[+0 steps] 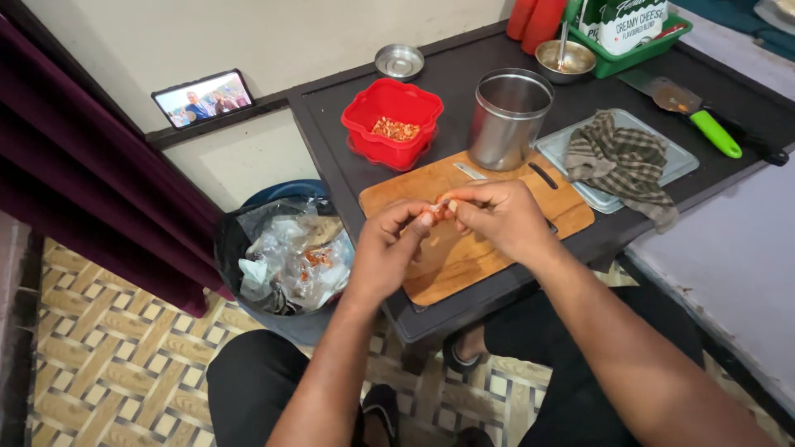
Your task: The recorder is peeling small shallots or red onions by hand and using a knife on a wooden cutting board.
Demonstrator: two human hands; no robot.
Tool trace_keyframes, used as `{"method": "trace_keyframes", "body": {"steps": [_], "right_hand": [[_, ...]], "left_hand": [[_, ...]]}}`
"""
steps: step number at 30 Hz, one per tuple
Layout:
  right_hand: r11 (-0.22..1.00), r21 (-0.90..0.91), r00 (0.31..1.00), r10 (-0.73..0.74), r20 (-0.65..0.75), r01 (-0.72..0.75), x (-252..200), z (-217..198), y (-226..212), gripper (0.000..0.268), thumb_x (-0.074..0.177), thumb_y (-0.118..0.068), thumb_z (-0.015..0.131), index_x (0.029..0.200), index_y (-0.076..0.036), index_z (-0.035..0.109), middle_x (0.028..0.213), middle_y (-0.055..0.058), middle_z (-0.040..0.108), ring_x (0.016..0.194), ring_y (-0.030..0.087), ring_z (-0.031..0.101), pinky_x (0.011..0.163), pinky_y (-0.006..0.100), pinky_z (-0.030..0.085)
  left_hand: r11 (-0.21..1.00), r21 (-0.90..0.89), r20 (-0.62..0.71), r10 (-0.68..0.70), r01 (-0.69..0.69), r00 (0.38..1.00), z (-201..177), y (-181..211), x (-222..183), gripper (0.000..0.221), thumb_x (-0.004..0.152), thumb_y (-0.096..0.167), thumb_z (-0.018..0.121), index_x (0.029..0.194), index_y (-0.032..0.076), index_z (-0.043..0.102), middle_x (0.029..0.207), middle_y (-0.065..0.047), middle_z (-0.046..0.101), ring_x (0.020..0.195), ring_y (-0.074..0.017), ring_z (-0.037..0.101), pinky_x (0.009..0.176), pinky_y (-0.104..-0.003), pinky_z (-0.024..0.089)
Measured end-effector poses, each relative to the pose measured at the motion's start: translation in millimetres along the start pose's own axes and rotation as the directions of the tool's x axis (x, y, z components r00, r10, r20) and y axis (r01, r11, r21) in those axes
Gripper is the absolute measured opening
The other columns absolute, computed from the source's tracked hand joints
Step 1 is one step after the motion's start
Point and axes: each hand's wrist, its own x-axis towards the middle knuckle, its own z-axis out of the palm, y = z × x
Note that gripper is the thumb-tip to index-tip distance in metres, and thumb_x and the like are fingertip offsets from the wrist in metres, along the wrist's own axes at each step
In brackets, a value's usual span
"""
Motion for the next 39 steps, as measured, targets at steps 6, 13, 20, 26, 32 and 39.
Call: {"method": "trace_keyframes", "body": {"steps": [6,13,20,26,32,39], "right_hand": [[0.995,0.028,0.994,-0.097,-0.046,0.098,-2,12,-2,0.02,0.095,-0.006,0.067,0.109,0.005,0.076,0.091,0.005,0.076,0.072,0.006,0.068,0.063,0.022,0.056],[0.953,-0.197,0.967,-0.247,-0.059,0.231,-6,22,-15,0.019,0.094,-0.002,0.068,0.11,0.005,0.075,0.095,0.006,0.075,0.077,0.007,0.069,0.067,0.021,0.055],[0.985,-0.088,0.989,-0.148,0.002,0.147,-2,21,-10,0.025,0.096,-0.003,0.066,0.12,0.002,0.072,0.101,0.003,0.076,0.079,0.005,0.068,0.071,0.021,0.057],[0.994,-0.061,0.996,-0.087,-0.028,0.086,3,15,-1,0.024,0.096,-0.004,0.069,0.118,0.002,0.074,0.098,0.005,0.078,0.078,0.006,0.069,0.07,0.021,0.057],[0.984,-0.094,0.983,-0.16,-0.091,0.152,1,16,-8,0.022,0.094,-0.003,0.072,0.115,0.002,0.075,0.1,0.005,0.078,0.082,0.005,0.071,0.072,0.02,0.057],[0.928,-0.133,0.924,-0.363,-0.118,0.348,27,55,-52,0.012,0.093,-0.002,0.074,0.104,0.005,0.073,0.098,0.005,0.07,0.079,0.007,0.069,0.068,0.02,0.055]], "left_hand": [[0.982,-0.19,-0.052,-0.002,-0.008,0.999,4,-31,3,0.024,0.102,0.021,0.064,0.115,0.002,0.072,0.099,0.001,0.069,0.076,-0.005,0.06,0.059,-0.021,0.051],[0.922,-0.388,-0.089,-0.045,0.007,0.995,10,-41,6,0.025,0.105,0.023,0.062,0.111,0.002,0.072,0.096,-0.001,0.068,0.081,-0.0066,0.062,0.062,-0.024,0.055],[0.844,-0.522,-0.036,-0.167,0.125,0.985,3,-41,7,0.025,0.105,0.027,0.059,0.107,0.004,0.069,0.094,0.0,0.068,0.08,-0.0062,0.06,0.06,-0.024,0.052],[0.773,-0.628,-0.088,-0.183,0.088,0.979,0,-47,9,0.022,0.104,0.024,0.061,0.11,0.004,0.066,0.091,0.001,0.065,0.078,-0.0077,0.06,0.058,-0.025,0.051],[0.748,-0.658,-0.103,-0.202,0.086,0.974,-10,-44,8,0.021,0.103,0.024,0.063,0.111,0.005,0.067,0.092,0.001,0.065,0.078,-0.0078,0.06,0.058,-0.025,0.051],[0.904,-0.428,-0.359,-0.16,-0.009,0.919,-63,-43,-3,0.024,0.099,0.024,0.067,0.11,0.004,0.072,0.092,0.0,0.068,0.073,-0.0065,0.06,0.054,-0.024,0.05]]}}
